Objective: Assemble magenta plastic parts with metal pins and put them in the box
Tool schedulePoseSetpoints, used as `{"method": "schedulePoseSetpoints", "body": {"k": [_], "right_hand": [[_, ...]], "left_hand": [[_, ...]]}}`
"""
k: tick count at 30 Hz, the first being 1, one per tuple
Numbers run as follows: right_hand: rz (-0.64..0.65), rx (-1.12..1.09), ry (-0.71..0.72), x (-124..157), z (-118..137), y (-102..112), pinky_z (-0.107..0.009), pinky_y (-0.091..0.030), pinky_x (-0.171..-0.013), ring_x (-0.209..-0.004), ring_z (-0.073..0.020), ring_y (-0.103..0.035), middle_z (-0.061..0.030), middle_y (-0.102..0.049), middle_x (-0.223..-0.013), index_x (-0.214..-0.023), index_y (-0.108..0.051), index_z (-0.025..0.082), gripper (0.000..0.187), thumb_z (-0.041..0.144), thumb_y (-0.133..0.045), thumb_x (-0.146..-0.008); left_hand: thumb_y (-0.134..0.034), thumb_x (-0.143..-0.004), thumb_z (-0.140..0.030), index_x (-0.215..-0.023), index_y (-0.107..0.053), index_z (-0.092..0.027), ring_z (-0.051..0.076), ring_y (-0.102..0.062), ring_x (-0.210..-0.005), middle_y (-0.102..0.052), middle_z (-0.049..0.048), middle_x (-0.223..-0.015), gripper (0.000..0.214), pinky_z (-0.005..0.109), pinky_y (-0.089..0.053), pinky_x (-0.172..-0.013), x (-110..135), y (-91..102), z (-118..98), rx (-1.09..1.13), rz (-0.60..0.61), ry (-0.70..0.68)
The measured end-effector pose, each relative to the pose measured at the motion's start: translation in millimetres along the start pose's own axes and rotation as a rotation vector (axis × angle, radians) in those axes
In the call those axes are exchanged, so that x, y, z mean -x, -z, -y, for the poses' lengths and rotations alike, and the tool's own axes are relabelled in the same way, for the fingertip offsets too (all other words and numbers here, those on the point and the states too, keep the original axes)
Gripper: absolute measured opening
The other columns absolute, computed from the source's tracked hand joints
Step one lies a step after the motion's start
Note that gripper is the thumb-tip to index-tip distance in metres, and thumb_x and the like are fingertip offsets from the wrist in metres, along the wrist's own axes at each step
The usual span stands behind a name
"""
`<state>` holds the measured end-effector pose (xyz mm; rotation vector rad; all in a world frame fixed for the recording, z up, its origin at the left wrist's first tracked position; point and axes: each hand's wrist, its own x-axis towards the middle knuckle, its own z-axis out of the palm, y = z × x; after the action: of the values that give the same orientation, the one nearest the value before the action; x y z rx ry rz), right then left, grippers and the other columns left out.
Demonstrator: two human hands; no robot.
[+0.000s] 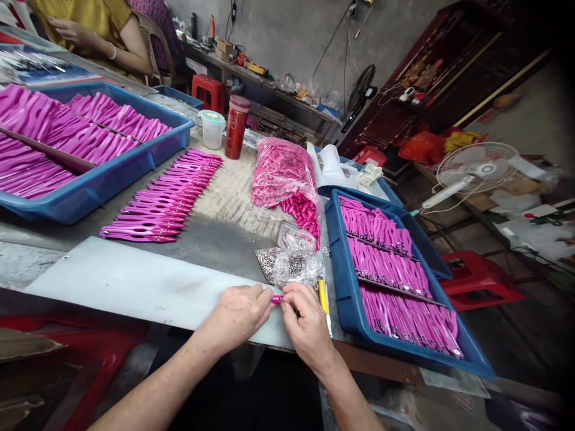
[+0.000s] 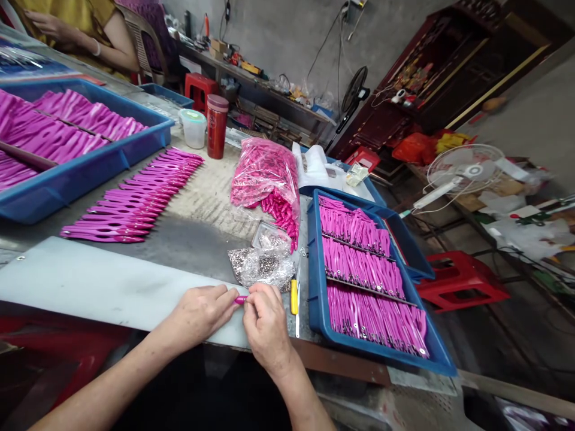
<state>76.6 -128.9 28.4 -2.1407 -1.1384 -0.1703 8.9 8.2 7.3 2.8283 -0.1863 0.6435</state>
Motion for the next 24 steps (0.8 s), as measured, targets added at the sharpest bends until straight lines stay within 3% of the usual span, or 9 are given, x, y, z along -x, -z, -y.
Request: {"method": "schedulePoseSetpoints", "body": {"k": [8,14,24], "right_hand": [[0.056,0.031,-0.010,-3.8,1.7,1.2,-0.031,-0.042,-0.069,-0.077,-0.0174,-0.049,-0.0048,-0.055,-0.077,-0.065,-0.050,0.019,0.017,0.009,-0.040,-0.075],[0.126,-0.031,-0.141,-4.3,1.4,1.5,-0.029,-0.041,-0.067,-0.076,-0.0165,-0.048,-0.0036,-0.054,-0.076,-0.062,-0.045,0.019,0.018,0.009,-0.040,-0.075],[0.139,0.021,-0.093,-5.4,1.4,0.7,-0.031,-0.039,-0.066,-0.074,-0.0177,-0.047,-0.0048,-0.053,-0.074,-0.062,-0.043,0.019,0.018,0.009,-0.038,-0.076]], "left_hand": [[-0.039,-0.084,-0.019,-0.070,-0.049,-0.017,0.014,-0.053,-0.053,-0.051,0.0001,-0.060,0.018,0.025,-0.040,-0.049,-0.3,1.5,-2.0,-0.025,0.036,0.003],[-0.038,-0.084,-0.019,-0.071,-0.049,-0.017,0.014,-0.053,-0.053,-0.052,0.0005,-0.060,0.017,0.026,-0.040,-0.049,0.6,0.8,-2.1,-0.038,0.058,-0.001],[-0.040,-0.083,-0.018,-0.070,-0.049,-0.018,0.016,-0.053,-0.052,-0.052,0.0001,-0.059,0.016,0.027,-0.039,-0.047,0.4,-1.3,-2.3,-0.046,0.050,-0.003]]}}
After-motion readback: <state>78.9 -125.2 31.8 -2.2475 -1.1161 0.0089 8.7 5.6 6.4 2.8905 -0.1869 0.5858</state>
